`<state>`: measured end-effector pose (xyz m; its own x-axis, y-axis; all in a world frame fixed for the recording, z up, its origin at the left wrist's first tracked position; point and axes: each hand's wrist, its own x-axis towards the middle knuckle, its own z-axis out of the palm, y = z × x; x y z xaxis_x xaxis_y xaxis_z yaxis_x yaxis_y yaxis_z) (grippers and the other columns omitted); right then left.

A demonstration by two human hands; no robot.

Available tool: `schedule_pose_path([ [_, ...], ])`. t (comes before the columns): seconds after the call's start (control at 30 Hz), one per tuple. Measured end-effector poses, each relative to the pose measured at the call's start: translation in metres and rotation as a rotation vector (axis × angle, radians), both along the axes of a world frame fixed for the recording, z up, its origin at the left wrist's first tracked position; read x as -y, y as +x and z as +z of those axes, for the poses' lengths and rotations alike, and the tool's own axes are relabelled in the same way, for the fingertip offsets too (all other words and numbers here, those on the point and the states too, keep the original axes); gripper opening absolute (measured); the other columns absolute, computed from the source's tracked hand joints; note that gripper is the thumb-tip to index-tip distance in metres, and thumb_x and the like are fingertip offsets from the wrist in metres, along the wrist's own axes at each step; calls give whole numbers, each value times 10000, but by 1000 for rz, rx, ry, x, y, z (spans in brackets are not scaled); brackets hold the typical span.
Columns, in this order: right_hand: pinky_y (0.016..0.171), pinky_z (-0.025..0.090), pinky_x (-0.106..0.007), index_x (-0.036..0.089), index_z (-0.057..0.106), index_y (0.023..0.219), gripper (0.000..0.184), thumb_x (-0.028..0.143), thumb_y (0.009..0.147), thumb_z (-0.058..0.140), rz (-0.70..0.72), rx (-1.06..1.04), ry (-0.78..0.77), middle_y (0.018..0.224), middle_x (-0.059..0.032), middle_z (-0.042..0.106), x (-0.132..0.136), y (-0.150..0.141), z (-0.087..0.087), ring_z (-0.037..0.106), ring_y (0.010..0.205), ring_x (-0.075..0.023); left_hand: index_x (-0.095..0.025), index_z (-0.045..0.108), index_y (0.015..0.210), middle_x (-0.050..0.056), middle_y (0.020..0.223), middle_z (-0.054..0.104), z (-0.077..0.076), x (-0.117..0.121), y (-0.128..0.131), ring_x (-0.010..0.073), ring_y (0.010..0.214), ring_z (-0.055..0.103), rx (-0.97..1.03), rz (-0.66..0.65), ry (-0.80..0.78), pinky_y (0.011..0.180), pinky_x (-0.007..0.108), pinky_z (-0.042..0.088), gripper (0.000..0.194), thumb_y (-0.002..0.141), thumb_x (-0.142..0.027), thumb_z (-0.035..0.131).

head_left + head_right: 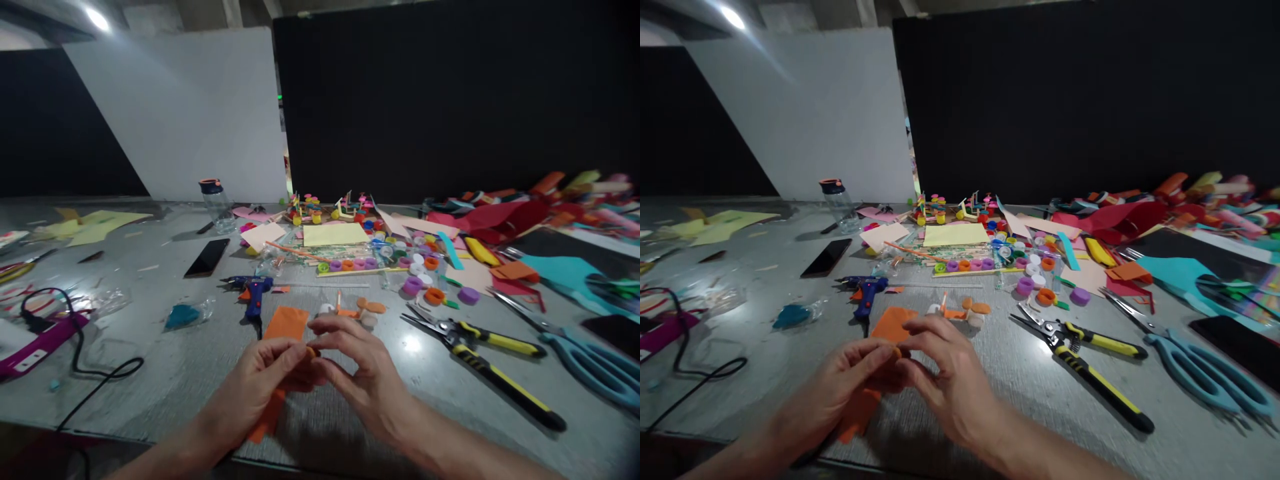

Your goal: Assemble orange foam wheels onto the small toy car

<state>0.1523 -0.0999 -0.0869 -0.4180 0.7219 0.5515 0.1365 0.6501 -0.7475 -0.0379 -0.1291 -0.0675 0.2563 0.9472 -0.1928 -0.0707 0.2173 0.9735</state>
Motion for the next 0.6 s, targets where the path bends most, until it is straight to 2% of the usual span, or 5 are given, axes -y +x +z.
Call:
schedule_pose_path([
  [0.13, 935, 515, -345, 244, 683, 988, 120, 156, 922, 635, -11, -33, -7, 1171, -50, 666, 0, -2, 2, 645, 1086, -173, -202, 762, 971, 55, 960, 765, 4, 0, 0, 178, 891, 696, -96, 64, 123, 831, 249, 535, 210, 869, -378, 711],
  [0.23, 942, 510, -345, 243, 681, 953, 78, 180, 911, 664, -2, -67, -79, 1099, -31, 692, -1, -4, 4, 657, 1047, -170, -228, 760, 966, 27, 965, 757, 4, 0, -1, 177, 908, 695, -189, 128, 215, 838, 238, 533, 159, 832, -313, 752],
  [0.33, 907, 516, -327, 233, 677, 921, 8, 230, 914, 677, 18, -104, -153, 1009, -19, 712, -2, -6, 4, 671, 975, -164, -235, 758, 933, 14, 928, 748, 0, 0, -3, 172, 887, 695, -323, 132, 294, 830, 235, 532, 129, 854, -332, 728],
  [0.47, 921, 505, -324, 236, 699, 931, 41, 231, 928, 658, 38, -119, -182, 1002, -17, 715, -4, -6, 0, 667, 983, -165, -246, 731, 1009, 16, 977, 740, -5, 0, -5, 183, 912, 697, -419, 122, 352, 831, 247, 538, 184, 881, -374, 696],
  [0.6, 921, 504, -335, 232, 711, 937, 68, 228, 935, 643, 26, -88, -176, 977, -27, 718, -4, -5, -3, 668, 975, -177, -246, 743, 984, 18, 960, 749, -3, 1, -5, 184, 896, 701, -536, 97, 436, 814, 247, 537, 164, 906, -368, 665],
])
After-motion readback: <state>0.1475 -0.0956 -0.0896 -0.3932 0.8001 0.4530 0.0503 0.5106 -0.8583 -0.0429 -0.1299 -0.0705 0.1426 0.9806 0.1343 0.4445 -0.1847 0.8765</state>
